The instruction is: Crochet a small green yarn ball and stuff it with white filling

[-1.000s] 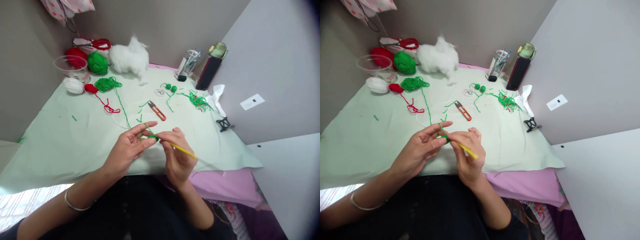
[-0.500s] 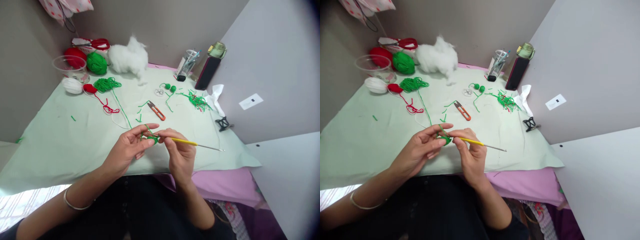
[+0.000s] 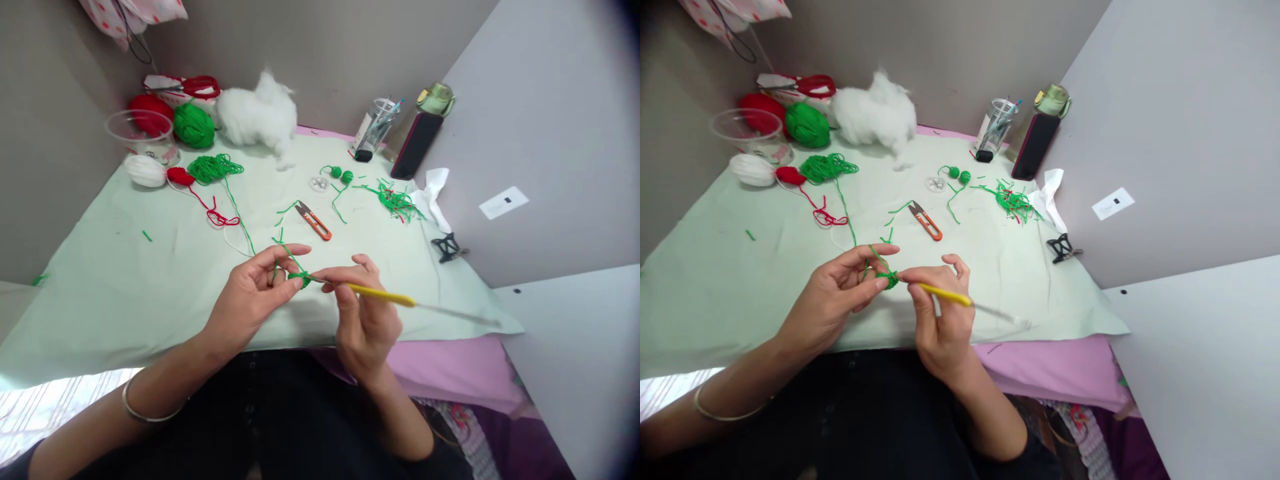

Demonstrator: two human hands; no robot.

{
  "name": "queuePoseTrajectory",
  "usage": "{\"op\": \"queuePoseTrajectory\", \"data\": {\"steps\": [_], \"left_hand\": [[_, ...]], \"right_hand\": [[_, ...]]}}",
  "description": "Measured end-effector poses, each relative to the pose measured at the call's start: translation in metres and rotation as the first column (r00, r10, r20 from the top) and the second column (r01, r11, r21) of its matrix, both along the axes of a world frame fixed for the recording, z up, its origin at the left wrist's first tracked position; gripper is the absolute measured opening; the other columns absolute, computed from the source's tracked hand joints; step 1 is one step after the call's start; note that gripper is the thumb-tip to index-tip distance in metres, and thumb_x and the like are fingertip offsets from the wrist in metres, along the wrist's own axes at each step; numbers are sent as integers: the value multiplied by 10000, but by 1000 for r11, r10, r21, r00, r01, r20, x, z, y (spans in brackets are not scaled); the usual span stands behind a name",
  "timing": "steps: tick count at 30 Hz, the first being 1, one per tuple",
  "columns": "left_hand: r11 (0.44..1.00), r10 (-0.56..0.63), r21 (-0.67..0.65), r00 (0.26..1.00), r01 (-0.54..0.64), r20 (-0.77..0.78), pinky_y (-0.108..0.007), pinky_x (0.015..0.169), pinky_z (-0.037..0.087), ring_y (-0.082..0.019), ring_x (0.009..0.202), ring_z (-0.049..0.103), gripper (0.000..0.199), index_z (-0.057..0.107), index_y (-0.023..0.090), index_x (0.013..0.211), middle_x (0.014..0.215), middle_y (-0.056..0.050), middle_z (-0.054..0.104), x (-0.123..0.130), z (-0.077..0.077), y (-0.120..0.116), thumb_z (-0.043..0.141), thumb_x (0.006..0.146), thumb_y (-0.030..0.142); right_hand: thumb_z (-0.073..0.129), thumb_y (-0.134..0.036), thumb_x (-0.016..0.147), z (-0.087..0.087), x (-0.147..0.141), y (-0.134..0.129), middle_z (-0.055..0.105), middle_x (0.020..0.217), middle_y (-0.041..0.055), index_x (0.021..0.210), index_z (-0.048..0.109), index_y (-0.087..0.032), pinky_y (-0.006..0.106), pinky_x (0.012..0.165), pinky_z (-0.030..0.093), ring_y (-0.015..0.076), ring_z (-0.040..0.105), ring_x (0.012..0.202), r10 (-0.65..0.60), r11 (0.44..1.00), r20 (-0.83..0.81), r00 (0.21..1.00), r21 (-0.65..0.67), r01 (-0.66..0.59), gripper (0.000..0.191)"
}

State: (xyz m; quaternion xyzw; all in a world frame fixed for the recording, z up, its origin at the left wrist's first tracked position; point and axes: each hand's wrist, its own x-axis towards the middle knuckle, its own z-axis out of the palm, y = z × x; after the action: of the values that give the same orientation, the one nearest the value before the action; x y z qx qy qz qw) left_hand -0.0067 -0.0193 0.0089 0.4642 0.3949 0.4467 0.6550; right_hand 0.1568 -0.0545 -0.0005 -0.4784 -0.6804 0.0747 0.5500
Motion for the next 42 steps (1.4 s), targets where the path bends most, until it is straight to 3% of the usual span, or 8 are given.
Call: {"op": "queuePoseTrajectory", "data": {"steps": [6, 10, 16, 20, 26, 29, 33, 42], "left_hand": [[972, -85, -197, 973, 128, 216, -171, 446, 225, -30, 517, 292, 492, 707, 226, 1298, 774, 41, 548, 5, 0, -1, 830, 822, 243], [919, -107, -317, 923, 234, 370, -150, 413, 175, -1, 481, 142, 367, 754, 164, 1208, 707, 67, 455, 1, 3, 5, 798, 845, 203], [950, -154, -222, 949, 218, 274, -142, 420, 179, 14, 510, 273, 374, 781, 257, 1206, 891, 16, 556, 0, 5, 4, 824, 835, 231], [978, -100, -161, 978, 130, 182, -137, 436, 253, 9, 524, 350, 376, 783, 288, 1208, 926, 12, 599, 5, 4, 0, 836, 836, 265], [944, -73, -282, 939, 174, 335, -112, 429, 259, 1, 494, 261, 404, 773, 203, 1220, 700, 55, 500, 8, 3, 0, 843, 824, 246], [909, -59, -352, 904, 224, 423, -113, 416, 253, 4, 478, 187, 341, 795, 125, 1156, 652, 80, 403, 5, 3, 4, 816, 823, 197], [937, -52, -304, 928, 174, 370, -119, 421, 265, 13, 488, 245, 314, 806, 173, 1131, 786, 34, 548, 5, 3, 4, 810, 817, 170], [985, -110, -114, 982, 129, 156, -166, 487, 336, -34, 588, 390, 307, 801, 272, 1167, 928, -1, 616, 5, 0, 1, 804, 861, 295]], "right_hand": [[625, -137, 973, -13, -6, 3, 804, 1004, 25, 1085, 711, -257, 439, 1078, 404, 144, 741, 824, -236, 934, 342, 909, 339, 115, 186], [556, -169, 1009, -9, -1, 2, 795, 962, 1, 1059, 712, -272, 483, 1097, 440, 163, 737, 813, -87, 989, 15, 996, 123, 85, 194], [584, -238, 1009, -5, 0, 7, 784, 911, -1, 977, 746, -260, 433, 1020, 518, 163, 708, 796, 91, 989, -385, 919, -71, -128, 167], [594, -201, 1006, -8, -3, 8, 777, 863, -22, 1038, 748, -269, 432, 1049, 494, 149, 714, 780, 33, 994, -284, 958, -93, -62, 172], [654, -107, 954, -13, -3, 4, 802, 1033, 16, 1115, 748, -277, 476, 1126, 370, 159, 743, 874, -101, 973, 173, 980, 224, 61, 252], [608, -148, 984, -10, 2, 5, 799, 961, -2, 1079, 749, -284, 471, 1102, 419, 158, 726, 828, -45, 995, -74, 996, 89, 52, 218], [605, -269, 1002, -5, 2, 8, 760, 893, 1, 993, 771, -285, 388, 865, 543, 157, 664, 744, 82, 980, -534, 842, -110, -165, 166], [675, -314, 969, -8, 2, 12, 740, 893, -6, 962, 796, -280, 308, 773, 514, 129, 632, 758, 85, 926, -711, 698, -202, -319, 126]]}}
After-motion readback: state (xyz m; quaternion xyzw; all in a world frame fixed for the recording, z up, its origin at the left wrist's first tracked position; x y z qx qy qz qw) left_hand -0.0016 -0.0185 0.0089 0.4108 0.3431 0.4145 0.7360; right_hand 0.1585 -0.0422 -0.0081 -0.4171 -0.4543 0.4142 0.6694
